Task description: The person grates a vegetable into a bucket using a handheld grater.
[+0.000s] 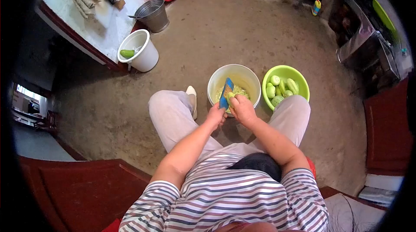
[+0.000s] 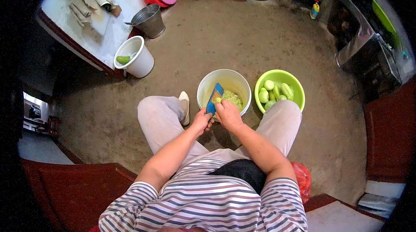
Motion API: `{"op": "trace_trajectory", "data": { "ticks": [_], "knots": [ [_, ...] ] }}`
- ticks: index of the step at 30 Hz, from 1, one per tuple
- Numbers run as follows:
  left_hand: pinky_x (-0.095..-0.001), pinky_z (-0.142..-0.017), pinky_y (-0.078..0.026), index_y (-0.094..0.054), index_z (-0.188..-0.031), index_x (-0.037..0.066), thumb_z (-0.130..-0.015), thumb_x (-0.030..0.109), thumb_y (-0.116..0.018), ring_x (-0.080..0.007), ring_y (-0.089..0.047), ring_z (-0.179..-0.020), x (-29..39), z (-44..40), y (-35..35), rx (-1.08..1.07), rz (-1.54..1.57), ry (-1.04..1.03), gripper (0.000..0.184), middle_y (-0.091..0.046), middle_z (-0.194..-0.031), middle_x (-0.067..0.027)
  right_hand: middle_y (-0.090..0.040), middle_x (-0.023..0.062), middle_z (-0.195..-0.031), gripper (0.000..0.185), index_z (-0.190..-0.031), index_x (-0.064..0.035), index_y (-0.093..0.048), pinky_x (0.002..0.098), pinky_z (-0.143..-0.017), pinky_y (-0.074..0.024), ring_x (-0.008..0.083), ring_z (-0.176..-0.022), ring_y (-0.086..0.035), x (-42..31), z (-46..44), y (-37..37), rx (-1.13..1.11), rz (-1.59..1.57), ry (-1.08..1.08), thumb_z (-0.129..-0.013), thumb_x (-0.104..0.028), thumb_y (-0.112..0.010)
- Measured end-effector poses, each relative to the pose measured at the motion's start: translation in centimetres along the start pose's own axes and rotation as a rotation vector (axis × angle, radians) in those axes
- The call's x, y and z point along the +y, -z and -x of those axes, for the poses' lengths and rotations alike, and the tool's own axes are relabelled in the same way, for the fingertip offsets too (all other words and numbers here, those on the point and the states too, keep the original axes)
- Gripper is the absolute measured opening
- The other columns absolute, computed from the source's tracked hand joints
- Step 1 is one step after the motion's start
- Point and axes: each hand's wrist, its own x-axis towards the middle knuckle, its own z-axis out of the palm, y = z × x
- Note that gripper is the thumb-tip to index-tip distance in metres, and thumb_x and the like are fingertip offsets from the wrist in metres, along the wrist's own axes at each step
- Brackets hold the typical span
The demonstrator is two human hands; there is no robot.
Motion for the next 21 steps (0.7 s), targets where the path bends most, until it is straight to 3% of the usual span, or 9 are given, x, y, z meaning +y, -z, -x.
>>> {"op": "trace_trajectory", "data": {
  "ticks": [2,7,10,14,15,17,21],
  "knots": [
    [-0.0254,-0.035,-0.03,-0.045,-0.1,0.013,-0.083,0.014,-0.043,-0.0107,-0.039,-0.041,0.1,0.7,0.0,-0.06,-0.018,-0.009,0.017,-0.048,-0.062,-0.0041,-0.049,0.0149,-0.083,0.019,-0.081,-0.0059,-0.051,0.0411,-0.065,-0.0429,0.0316,-0.079,-0.052,0.1,-0.1,-0.6,-0.026,0.107,-0.124,-0.067,-0.014,-0.061],
    [-0.0224,-0.034,-0.027,-0.043,-0.101,0.014,-0.085,0.013,-0.043,-0.0079,-0.037,-0.042,-0.3,2.0,-1.2,-0.14,-0.048,0.065,0.017,-0.047,-0.064,-0.0025,-0.051,0.0148,-0.076,0.016,-0.08,-0.0037,-0.052,0.041,-0.067,-0.0444,0.0323,-0.077,-0.053,4.2,1.1,-1.6,0.053,0.132,-0.249,-0.068,-0.011,-0.059],
    [-0.0222,-0.034,-0.027,-0.043,-0.102,0.014,-0.085,0.013,-0.043,-0.0076,-0.038,-0.042,-0.1,1.9,-0.5,-0.154,-0.076,0.029,0.017,-0.047,-0.064,-0.0025,-0.053,0.0154,-0.086,0.021,-0.087,-0.0043,-0.053,0.0404,-0.072,-0.0442,0.033,-0.084,-0.052,6.4,0.9,-1.6,0.001,0.131,-0.531,-0.07,-0.014,-0.06],
    [-0.0221,-0.034,-0.028,-0.042,-0.102,0.014,-0.086,0.014,-0.042,-0.0073,-0.039,-0.043,0.2,0.7,0.9,-0.091,0.033,0.022,0.016,-0.048,-0.065,-0.0023,-0.052,0.0145,-0.089,0.03,-0.097,-0.0057,-0.054,0.0399,-0.074,-0.0423,0.0329,-0.086,-0.05,4.6,0.4,-0.9,0.105,0.02,-0.38,-0.068,-0.009,-0.062],
    [-0.0221,-0.034,-0.028,-0.042,-0.102,0.014,-0.086,0.014,-0.042,-0.0073,-0.039,-0.043,0.1,0.4,1.0,-0.092,0.04,0.019,0.016,-0.048,-0.065,-0.0023,-0.052,0.0145,-0.089,0.03,-0.097,-0.0057,-0.054,0.0399,-0.074,-0.0423,0.0329,-0.086,-0.05,4.0,0.4,-0.7,0.102,0.025,-0.375,-0.068,-0.009,-0.062],
    [-0.0221,-0.034,-0.028,-0.042,-0.102,0.014,-0.086,0.015,-0.042,-0.0076,-0.039,-0.043,-0.2,-0.1,1.2,-0.055,0.05,0.006,0.016,-0.048,-0.065,-0.0021,-0.052,0.0139,-0.089,0.03,-0.095,-0.0056,-0.054,0.0397,-0.074,-0.0422,0.0328,-0.085,-0.05,2.5,0.5,0.0,0.146,-0.063,-0.106,-0.066,-0.009,-0.062],
    [-0.0225,-0.034,-0.029,-0.043,-0.1,0.015,-0.085,0.015,-0.041,-0.0083,-0.039,-0.042,-0.3,-0.2,1.1,-0.027,0.037,0.013,0.015,-0.048,-0.065,-0.002,-0.051,0.0135,-0.086,0.023,-0.089,-0.0054,-0.054,0.0408,-0.07,-0.0421,0.0324,-0.08,-0.05,0.0,0.5,0.2,0.064,-0.095,0.016,-0.068,-0.011,-0.059]
  ]
}}
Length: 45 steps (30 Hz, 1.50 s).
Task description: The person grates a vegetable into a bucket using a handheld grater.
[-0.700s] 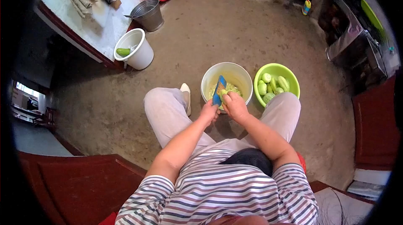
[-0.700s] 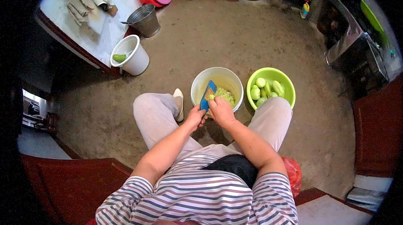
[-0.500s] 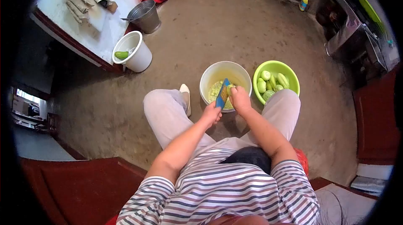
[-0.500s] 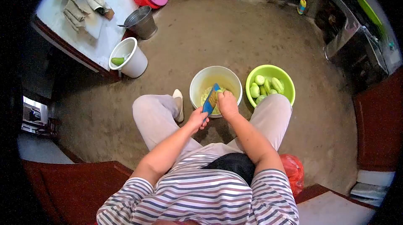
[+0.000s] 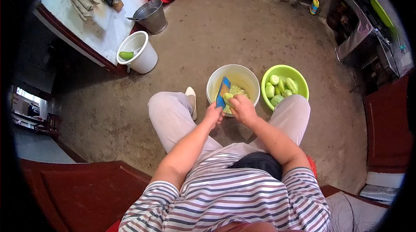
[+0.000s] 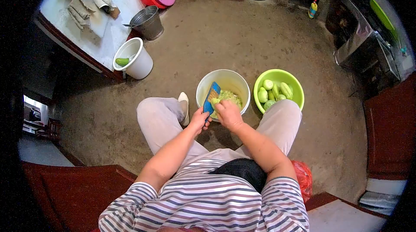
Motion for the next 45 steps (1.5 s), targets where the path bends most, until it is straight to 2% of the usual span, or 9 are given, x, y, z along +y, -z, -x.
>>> {"op": "trace_trajectory", "data": {
  "ticks": [10,12,14,25,29,36,39,42,45],
  "knots": [
    [-0.0236,-0.032,-0.027,-0.043,-0.106,0.013,-0.082,0.011,-0.044,-0.0086,-0.038,-0.039,0.1,2.2,-1.9,-0.071,-0.102,0.017,0.023,-0.047,-0.062,-0.0029,-0.05,0.0144,-0.074,0.014,-0.077,-0.0047,-0.05,0.0424,-0.066,-0.0429,0.0321,-0.076,-0.052,3.9,0.2,-2.3,0.019,0.249,-0.21,-0.068,-0.012,-0.057],
    [-0.0235,-0.032,-0.026,-0.042,-0.107,0.012,-0.082,0.01,-0.044,-0.0087,-0.038,-0.039,-0.1,2.0,-2.1,-0.084,-0.162,0.017,0.025,-0.047,-0.062,-0.0035,-0.053,0.0156,-0.082,0.02,-0.084,-0.003,-0.052,0.0408,-0.069,-0.0441,0.0335,-0.081,-0.053,5.3,0.4,-1.9,-0.09,0.257,-0.456,-0.069,-0.013,-0.06],
    [-0.0235,-0.032,-0.026,-0.043,-0.106,0.012,-0.082,0.01,-0.044,-0.0089,-0.038,-0.038,0.0,2.0,-2.0,-0.054,-0.176,-0.06,0.024,-0.048,-0.062,-0.0041,-0.053,0.0152,-0.086,0.025,-0.091,-0.0037,-0.053,0.0402,-0.072,-0.0435,0.0333,-0.085,-0.052,6.1,0.8,-1.5,0.043,0.159,-0.471,-0.068,-0.011,-0.061],
    [-0.0236,-0.033,-0.028,-0.045,-0.103,0.013,-0.084,0.012,-0.042,-0.0085,-0.038,-0.04,0.0,0.2,-0.5,0.053,-0.08,-0.036,0.019,-0.048,-0.062,-0.0022,-0.05,0.0124,-0.086,0.023,-0.091,-0.0057,-0.052,0.0397,-0.068,-0.042,0.0317,-0.08,-0.05,-0.2,-0.1,0.3,-0.007,0.053,0.023,-0.069,-0.01,-0.057],
    [-0.0237,-0.033,-0.028,-0.045,-0.103,0.013,-0.083,0.012,-0.043,-0.0087,-0.037,-0.038,-0.2,0.4,-0.7,0.071,-0.108,-0.049,0.02,-0.047,-0.06,-0.002,-0.05,0.0122,-0.083,0.021,-0.088,-0.005,-0.052,0.0403,-0.065,-0.0419,0.0318,-0.079,-0.05,-0.3,0.0,-0.4,-0.019,0.115,0.038,-0.069,-0.011,-0.056],
    [-0.0242,-0.031,-0.027,-0.042,-0.113,0.011,-0.083,0.009,-0.043,-0.0092,-0.035,-0.036,-0.9,0.5,-1.4,-0.003,-0.158,-0.08,0.031,-0.046,-0.059,-0.0035,-0.051,0.0161,-0.078,0.013,-0.078,-0.0036,-0.051,0.0407,-0.068,-0.0431,0.0332,-0.078,-0.051,2.6,0.0,-1.6,0.063,0.173,-0.136,-0.068,-0.009,-0.056],
    [-0.0267,-0.032,-0.03,-0.046,-0.107,0.012,-0.081,0.012,-0.044,-0.0113,-0.038,-0.036,-1.3,0.6,-1.5,-0.039,-0.229,-0.095,0.026,-0.046,-0.057,-0.0039,-0.053,0.0165,-0.083,0.014,-0.082,-0.0031,-0.052,0.0415,-0.071,-0.0432,0.0337,-0.083,-0.052,6.1,0.2,-2.1,-0.092,0.246,-0.485,-0.07,-0.01,-0.056],
    [-0.0257,-0.032,-0.029,-0.045,-0.109,0.012,-0.082,0.012,-0.043,-0.0106,-0.037,-0.037,-1.2,0.8,-1.3,-0.039,-0.258,-0.203,0.027,-0.046,-0.059,-0.0039,-0.056,0.0181,-0.083,0.024,-0.09,-0.001,-0.054,0.0418,-0.068,-0.0446,0.0368,-0.076,-0.054,7.0,0.6,-1.4,0.206,0.095,-0.426,-0.071,-0.014,-0.061],
    [-0.0226,-0.034,-0.027,-0.043,-0.105,0.013,-0.083,0.011,-0.042,-0.0079,-0.036,-0.041,0.3,0.6,-0.6,-0.012,-0.056,-0.03,0.022,-0.047,-0.065,-0.0032,-0.058,0.016,-0.084,0.03,-0.098,0.0003,-0.053,0.0364,-0.061,-0.0471,0.0303,-0.069,-0.058,6.8,0.6,-1.3,0.182,-0.114,-0.573,-0.072,-0.013,-0.063]
  ]
}}
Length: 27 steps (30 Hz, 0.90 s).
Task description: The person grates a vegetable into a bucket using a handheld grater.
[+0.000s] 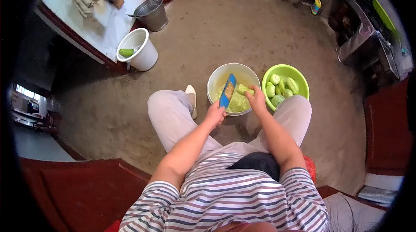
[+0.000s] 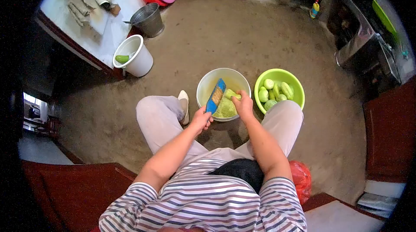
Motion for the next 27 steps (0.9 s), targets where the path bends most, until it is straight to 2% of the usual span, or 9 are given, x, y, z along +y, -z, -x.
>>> {"op": "trace_trajectory", "data": {
  "ticks": [1,3,4,7,9,12,15,19,27],
  "knots": [
    [-0.0226,-0.034,-0.027,-0.043,-0.105,0.013,-0.083,0.011,-0.042,-0.0079,-0.036,-0.041,0.0,-0.2,0.0,0.004,0.012,-0.001,0.022,-0.047,-0.065,-0.0032,-0.058,0.016,-0.084,0.03,-0.098,0.0003,-0.053,0.0364,-0.061,-0.0471,0.0303,-0.069,-0.058,-0.3,0.1,0.2,-0.009,0.005,0.007,-0.072,-0.013,-0.063],
    [-0.0223,-0.034,-0.027,-0.043,-0.105,0.014,-0.083,0.011,-0.042,-0.0074,-0.037,-0.043,0.0,-0.3,0.2,-0.01,0.116,0.01,0.022,-0.047,-0.065,-0.0028,-0.058,0.0117,-0.087,0.032,-0.102,-0.0002,-0.052,0.0292,-0.054,-0.0471,0.0197,-0.065,-0.059,-1.2,0.3,0.5,-0.22,-0.585,-0.42,-0.074,-0.01,-0.063],
    [-0.0222,-0.035,-0.028,-0.043,-0.105,0.015,-0.083,0.011,-0.042,-0.0073,-0.038,-0.043,0.0,-0.3,0.2,-0.025,0.136,-0.004,0.023,-0.048,-0.066,-0.0025,-0.056,0.0076,-0.083,0.03,-0.102,-0.001,-0.051,0.0252,-0.049,-0.0459,0.0131,-0.063,-0.057,-1.5,0.4,0.5,-0.257,-0.663,-0.422,-0.075,-0.009,-0.062],
    [-0.023,-0.033,-0.026,-0.043,-0.1,0.014,-0.082,0.012,-0.042,-0.0089,-0.037,-0.041,0.0,0.2,0.0,0.002,0.184,-0.036,0.018,-0.047,-0.064,-0.0037,-0.056,0.008,-0.083,0.032,-0.105,-0.0036,-0.05,0.0259,-0.049,-0.0463,0.0138,-0.064,-0.057,-2.5,1.6,0.5,-0.354,-0.732,-0.434,-0.075,-0.009,-0.062],
    [-0.0225,-0.034,-0.027,-0.043,-0.105,0.015,-0.083,0.011,-0.042,-0.0083,-0.037,-0.041,0.0,0.1,0.2,0.014,0.166,-0.031,0.022,-0.047,-0.065,-0.0031,-0.057,0.0106,-0.085,0.039,-0.11,-0.006,-0.048,0.0279,-0.055,-0.0474,0.016,-0.066,-0.058,-2.7,2.0,0.2,-0.417,-0.597,-0.392,-0.074,-0.01,-0.062],
    [-0.0222,-0.034,-0.028,-0.043,-0.111,0.016,-0.084,0.011,-0.041,-0.0079,-0.038,-0.042,-0.1,-0.2,0.3,0.026,0.129,-0.045,0.027,-0.047,-0.065,-0.0026,-0.057,0.0219,-0.095,0.045,-0.115,-0.0077,-0.046,0.0367,-0.073,-0.0455,0.0316,-0.08,-0.058,-3.5,2.5,0.1,-0.397,-0.095,0.049,-0.073,-0.015,-0.061],
    [-0.0227,-0.033,-0.028,-0.043,-0.112,0.016,-0.084,0.011,-0.041,-0.0085,-0.038,-0.04,-0.3,-0.2,-0.2,0.04,0.062,-0.067,0.028,-0.047,-0.063,-0.0028,-0.057,0.0223,-0.096,0.047,-0.118,-0.0082,-0.046,0.0384,-0.076,-0.0451,0.0358,-0.088,-0.055,-3.3,3.1,-0.5,-0.325,0.006,0.282,-0.073,-0.013,-0.061],
    [-0.0236,-0.031,-0.028,-0.043,-0.114,0.016,-0.083,0.01,-0.042,-0.0092,-0.037,-0.038,-0.3,0.4,-1.5,0.065,-0.039,-0.098,0.031,-0.046,-0.061,-0.0031,-0.057,0.0216,-0.091,0.043,-0.117,-0.007,-0.045,0.0425,-0.071,-0.0449,0.0364,-0.083,-0.055,-4.9,3.1,0.1,-0.323,0.285,0.11,-0.077,-0.015,-0.056],
    [-0.0274,-0.034,-0.035,-0.042,-0.12,0.017,-0.081,0.012,-0.043,-0.0128,-0.042,-0.038,-2.1,-0.6,-1.5,0.009,-0.172,-0.135,0.04,-0.05,-0.059,-0.0047,-0.057,0.0223,-0.088,0.04,-0.116,-0.0074,-0.047,0.0438,-0.064,-0.0447,0.0357,-0.075,-0.057,-1.0,0.9,-1.4,-0.268,0.286,-0.024,-0.078,-0.018,-0.056]
  ]
}}
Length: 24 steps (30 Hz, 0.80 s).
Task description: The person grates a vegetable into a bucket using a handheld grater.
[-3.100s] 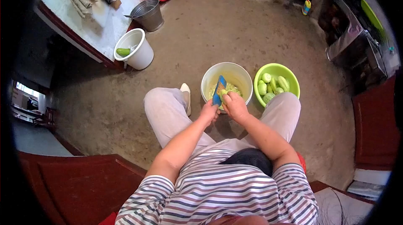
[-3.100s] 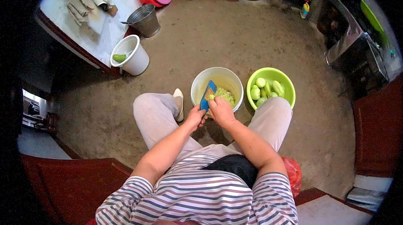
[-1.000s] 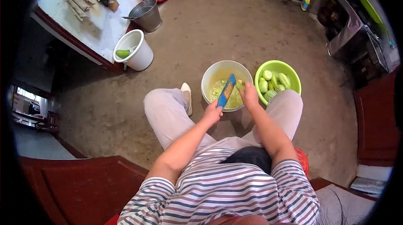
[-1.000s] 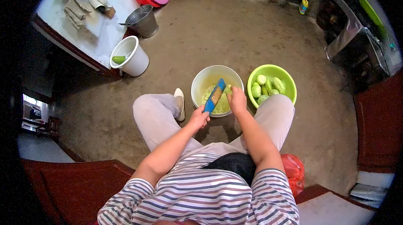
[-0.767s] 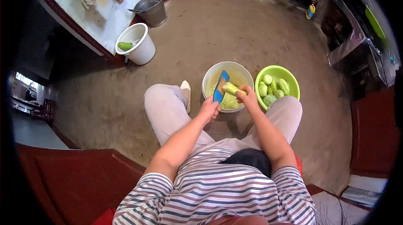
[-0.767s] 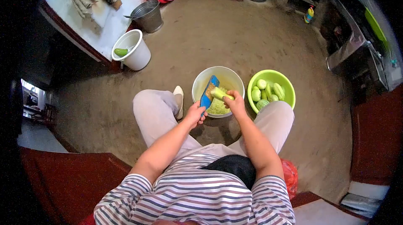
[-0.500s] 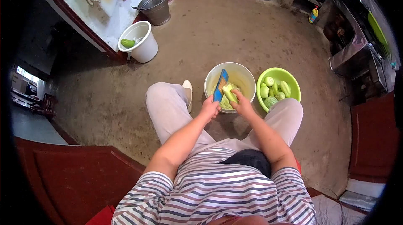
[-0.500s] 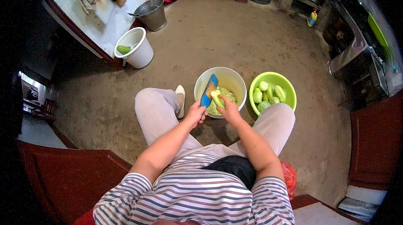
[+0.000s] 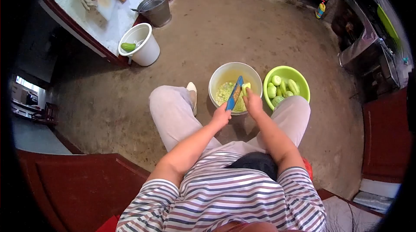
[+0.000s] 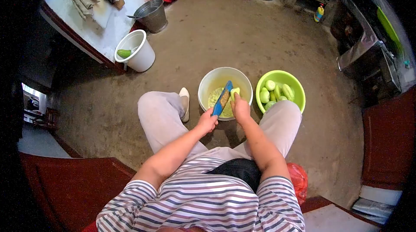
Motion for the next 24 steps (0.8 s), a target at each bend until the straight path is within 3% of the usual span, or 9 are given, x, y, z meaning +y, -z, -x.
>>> {"op": "trace_trajectory", "data": {
  "ticks": [4,10,15,21,24],
  "knots": [
    [-0.0263,-0.032,-0.031,-0.044,-0.113,0.016,-0.08,0.01,-0.042,-0.0114,-0.039,-0.037,1.7,-0.5,1.2,0.008,0.103,0.085,0.033,-0.047,-0.06,-0.004,-0.056,0.0221,-0.089,0.043,-0.115,-0.007,-0.047,0.0421,-0.069,-0.0443,0.0354,-0.079,-0.056,-1.3,0.8,0.7,0.167,-0.082,0.2,-0.076,-0.018,-0.059],
    [-0.0235,-0.033,-0.029,-0.042,-0.11,0.015,-0.083,0.009,-0.041,-0.0087,-0.038,-0.041,2.4,-0.1,1.5,0.065,0.228,0.109,0.028,-0.047,-0.063,-0.003,-0.054,0.0181,-0.087,0.042,-0.117,-0.0114,-0.045,0.0431,-0.065,-0.0461,0.0359,-0.074,-0.056,-3.6,3.6,1.6,-0.049,-0.002,0.362,-0.076,-0.016,-0.056],
    [-0.0243,-0.032,-0.029,-0.043,-0.11,0.015,-0.083,0.01,-0.041,-0.0093,-0.038,-0.039,2.0,0.6,0.9,0.068,0.127,0.114,0.027,-0.046,-0.062,-0.0025,-0.053,0.0177,-0.089,0.039,-0.115,-0.0114,-0.046,0.0423,-0.063,-0.0469,0.0351,-0.073,-0.057,-4.4,3.8,1.3,-0.157,0.121,0.286,-0.077,-0.018,-0.055],
    [-0.026,-0.031,-0.031,-0.041,-0.118,0.016,-0.081,0.008,-0.042,-0.011,-0.038,-0.036,-0.6,-0.1,-0.4,-0.026,-0.095,-0.026,0.038,-0.046,-0.058,-0.0035,-0.056,0.02,-0.083,0.037,-0.114,-0.0103,-0.046,0.0441,-0.063,-0.0463,0.0359,-0.073,-0.058,0.3,0.4,-1.3,-0.075,0.249,0.006,-0.079,-0.022,-0.051],
    [-0.025,-0.03,-0.029,-0.041,-0.117,0.015,-0.081,0.009,-0.043,-0.0102,-0.037,-0.036,0.0,0.5,-0.5,-0.018,-0.008,-0.067,0.037,-0.047,-0.06,-0.0037,-0.057,0.021,-0.081,0.036,-0.111,-0.01,-0.047,0.0445,-0.062,-0.046,0.0373,-0.071,-0.057,1.4,0.1,0.2,-0.009,0.132,-0.011,-0.077,-0.018,-0.056]
  ]
}}
